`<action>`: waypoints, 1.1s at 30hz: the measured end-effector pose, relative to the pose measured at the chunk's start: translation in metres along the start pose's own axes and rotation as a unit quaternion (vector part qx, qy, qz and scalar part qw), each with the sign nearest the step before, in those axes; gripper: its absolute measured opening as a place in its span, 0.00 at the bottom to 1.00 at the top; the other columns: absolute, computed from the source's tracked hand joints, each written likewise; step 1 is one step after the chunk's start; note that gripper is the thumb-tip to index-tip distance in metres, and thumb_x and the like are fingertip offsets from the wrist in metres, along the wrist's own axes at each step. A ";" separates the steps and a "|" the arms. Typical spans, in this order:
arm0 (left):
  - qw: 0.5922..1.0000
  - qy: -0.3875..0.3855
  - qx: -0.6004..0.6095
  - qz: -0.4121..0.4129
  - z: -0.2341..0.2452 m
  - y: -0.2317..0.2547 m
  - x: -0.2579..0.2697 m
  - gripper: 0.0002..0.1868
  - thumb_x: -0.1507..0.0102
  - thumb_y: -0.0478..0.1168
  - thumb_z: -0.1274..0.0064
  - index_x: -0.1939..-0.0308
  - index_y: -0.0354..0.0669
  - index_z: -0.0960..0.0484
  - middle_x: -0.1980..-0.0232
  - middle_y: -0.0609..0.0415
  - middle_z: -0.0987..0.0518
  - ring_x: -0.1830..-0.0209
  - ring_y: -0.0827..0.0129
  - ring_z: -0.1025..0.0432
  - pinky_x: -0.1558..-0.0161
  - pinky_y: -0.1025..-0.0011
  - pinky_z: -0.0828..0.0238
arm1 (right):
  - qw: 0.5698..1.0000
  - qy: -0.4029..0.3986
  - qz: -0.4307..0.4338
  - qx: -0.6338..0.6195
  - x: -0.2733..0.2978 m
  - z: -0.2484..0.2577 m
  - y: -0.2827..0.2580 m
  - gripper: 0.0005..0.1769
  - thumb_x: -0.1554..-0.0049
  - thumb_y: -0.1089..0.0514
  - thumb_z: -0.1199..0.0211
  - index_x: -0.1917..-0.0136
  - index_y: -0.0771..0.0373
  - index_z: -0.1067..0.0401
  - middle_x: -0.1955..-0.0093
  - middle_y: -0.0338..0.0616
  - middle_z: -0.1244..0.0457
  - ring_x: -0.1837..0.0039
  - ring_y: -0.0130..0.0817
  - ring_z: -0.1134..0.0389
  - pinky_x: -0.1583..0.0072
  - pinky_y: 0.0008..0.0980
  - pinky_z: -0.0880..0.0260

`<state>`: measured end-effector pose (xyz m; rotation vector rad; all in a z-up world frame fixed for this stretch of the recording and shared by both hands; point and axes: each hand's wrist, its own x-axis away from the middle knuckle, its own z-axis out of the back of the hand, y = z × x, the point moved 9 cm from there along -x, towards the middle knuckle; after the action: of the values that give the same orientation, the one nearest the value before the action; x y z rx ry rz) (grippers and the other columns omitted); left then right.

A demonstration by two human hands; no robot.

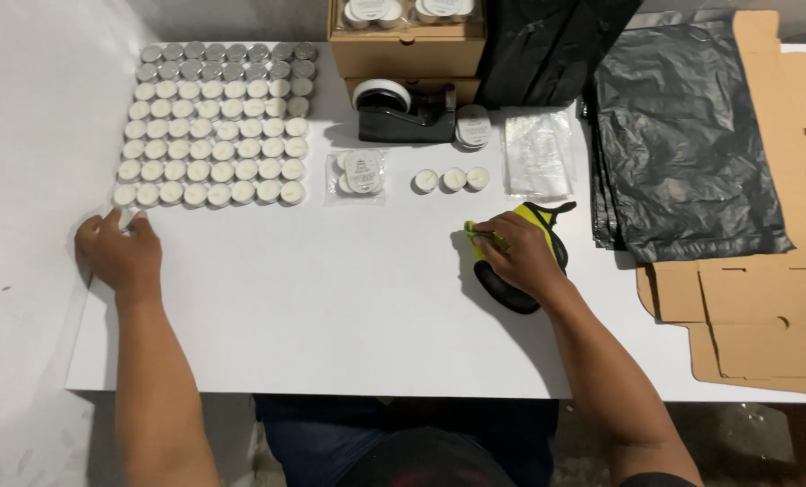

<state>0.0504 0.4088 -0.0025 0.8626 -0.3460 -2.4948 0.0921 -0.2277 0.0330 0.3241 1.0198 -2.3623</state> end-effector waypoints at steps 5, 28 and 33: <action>0.999 0.005 0.004 -0.054 0.009 0.011 0.010 0.12 0.31 0.36 0.32 0.51 0.28 0.11 0.57 0.43 0.14 0.59 0.53 0.20 0.61 0.60 0.23 | 1.000 -0.001 -0.008 -0.014 0.001 0.001 0.002 0.10 0.42 0.61 0.33 0.46 0.64 0.21 0.52 0.44 0.31 0.52 0.38 0.29 0.51 0.34 0.30; 0.748 -0.492 0.436 0.088 -0.037 0.350 0.151 0.27 0.43 0.32 0.33 0.40 0.48 0.18 0.50 0.51 0.23 0.58 0.71 0.22 0.63 0.74 0.16 | 0.958 -0.013 0.150 0.244 0.008 -0.023 -0.055 0.05 0.44 0.62 0.32 0.53 0.59 0.21 0.56 0.45 0.34 0.52 0.40 0.32 0.54 0.35 0.33; 0.659 -0.513 0.533 0.138 -0.082 0.359 0.185 0.24 0.41 0.33 0.34 0.40 0.49 0.19 0.49 0.54 0.18 0.65 0.76 0.22 0.68 0.83 0.19 | 0.995 -0.023 0.023 0.091 0.004 -0.013 -0.026 0.11 0.48 0.63 0.31 0.49 0.62 0.20 0.53 0.49 0.34 0.51 0.46 0.31 0.53 0.37 0.29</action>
<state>0.1012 0.0003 -0.0249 -0.4581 -2.2333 -2.0144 0.0746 -0.2051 0.0377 0.3550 0.7690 -2.4144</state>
